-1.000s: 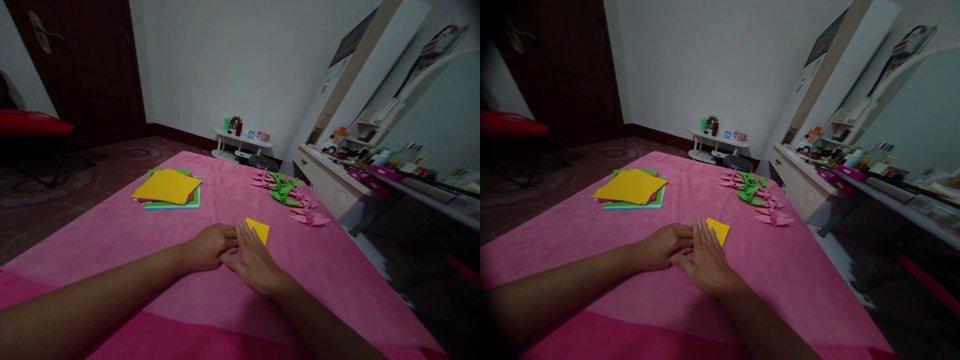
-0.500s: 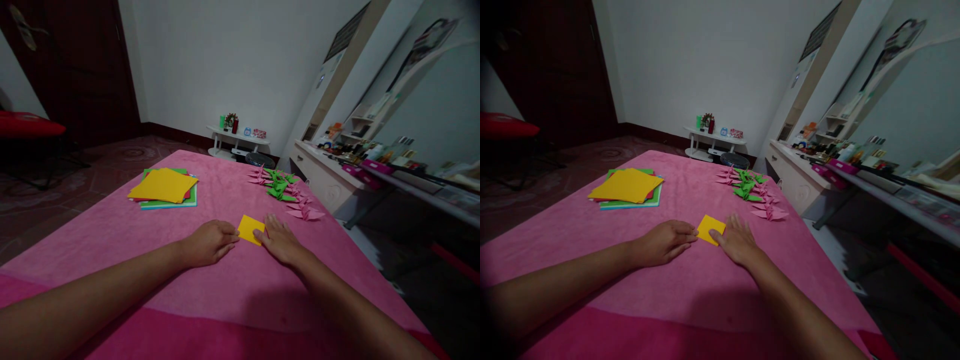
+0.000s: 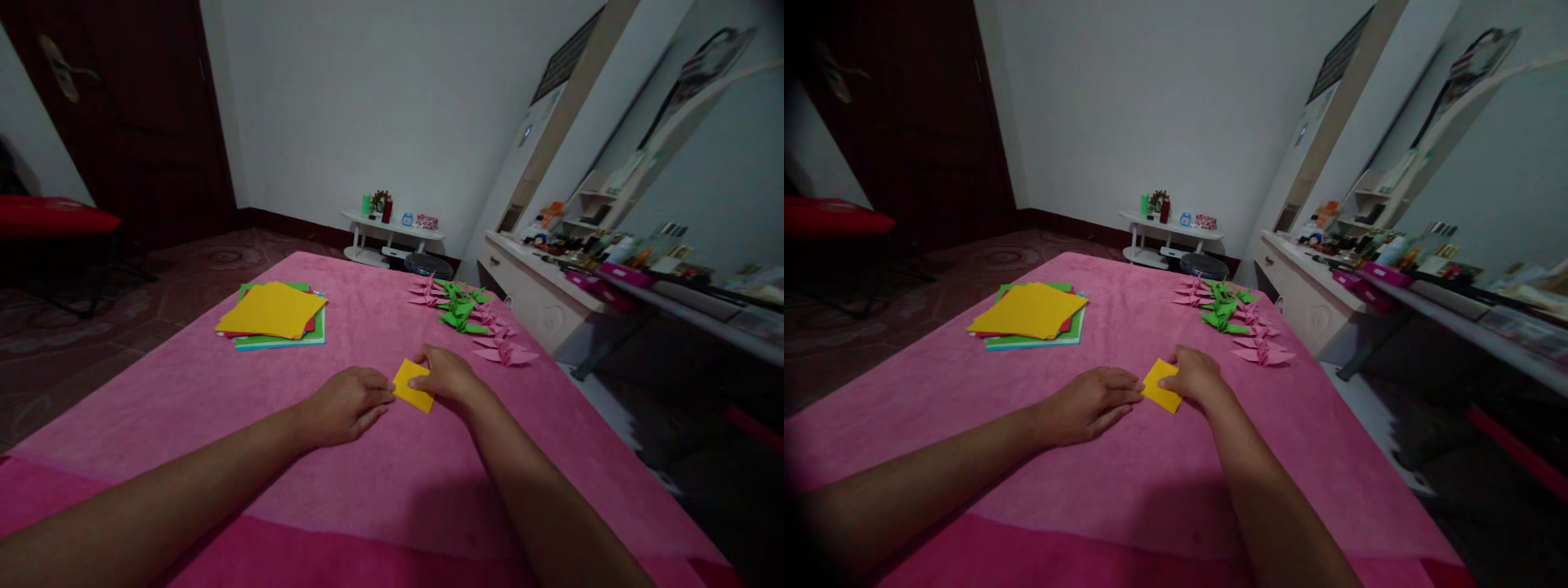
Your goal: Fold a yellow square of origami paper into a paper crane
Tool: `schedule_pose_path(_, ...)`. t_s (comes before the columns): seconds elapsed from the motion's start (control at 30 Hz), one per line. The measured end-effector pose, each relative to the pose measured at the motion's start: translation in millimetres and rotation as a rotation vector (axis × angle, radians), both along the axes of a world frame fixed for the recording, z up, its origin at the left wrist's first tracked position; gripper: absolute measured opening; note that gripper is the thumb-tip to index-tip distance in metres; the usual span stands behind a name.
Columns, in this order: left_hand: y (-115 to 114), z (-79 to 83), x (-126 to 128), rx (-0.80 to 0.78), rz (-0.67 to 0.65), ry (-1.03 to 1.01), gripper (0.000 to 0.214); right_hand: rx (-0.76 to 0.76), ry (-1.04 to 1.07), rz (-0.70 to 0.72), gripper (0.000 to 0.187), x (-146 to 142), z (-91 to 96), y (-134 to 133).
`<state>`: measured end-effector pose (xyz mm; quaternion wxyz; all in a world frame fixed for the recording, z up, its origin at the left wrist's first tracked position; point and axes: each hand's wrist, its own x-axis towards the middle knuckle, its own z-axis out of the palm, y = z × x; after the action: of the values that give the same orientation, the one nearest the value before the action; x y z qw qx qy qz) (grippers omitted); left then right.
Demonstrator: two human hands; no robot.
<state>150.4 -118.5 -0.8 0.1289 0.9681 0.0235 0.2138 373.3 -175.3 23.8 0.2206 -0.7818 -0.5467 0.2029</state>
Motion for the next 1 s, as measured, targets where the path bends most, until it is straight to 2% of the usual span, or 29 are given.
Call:
schedule_pose_path(0.13,1,2.3,1,-0.083,0.045,-0.028,0.031,-0.051,0.247,0.028,0.025,9,-2.5,20)
schedule_pose_path(0.27,8,3.2,4,-0.242,0.180,-0.107,0.028,0.100,0.420,-0.070,0.019,11,-17.8,44)
schedule_pose_path(0.4,26,-5.3,10,-0.425,0.273,-0.190,0.024,0.313,0.455,-0.229,0.020,9,-36.0,59)
schedule_pose_path(0.53,56,-22.0,26,-0.720,0.524,-0.280,0.030,0.459,0.411,-0.289,0.015,5,-46.7,59)
schedule_pose_path(0.6,70,-28.3,36,-0.789,0.594,-0.312,0.033,0.496,0.393,-0.292,0.015,4,-48.3,58)
schedule_pose_path(0.77,84,-31.4,49,-0.773,0.605,-0.375,0.031,0.538,0.384,-0.254,0.017,5,-48.0,56)
schedule_pose_path(1.0,77,-19.3,47,-0.870,0.596,-0.365,0.040,0.579,0.471,-0.239,0.022,-9,-45.7,50)
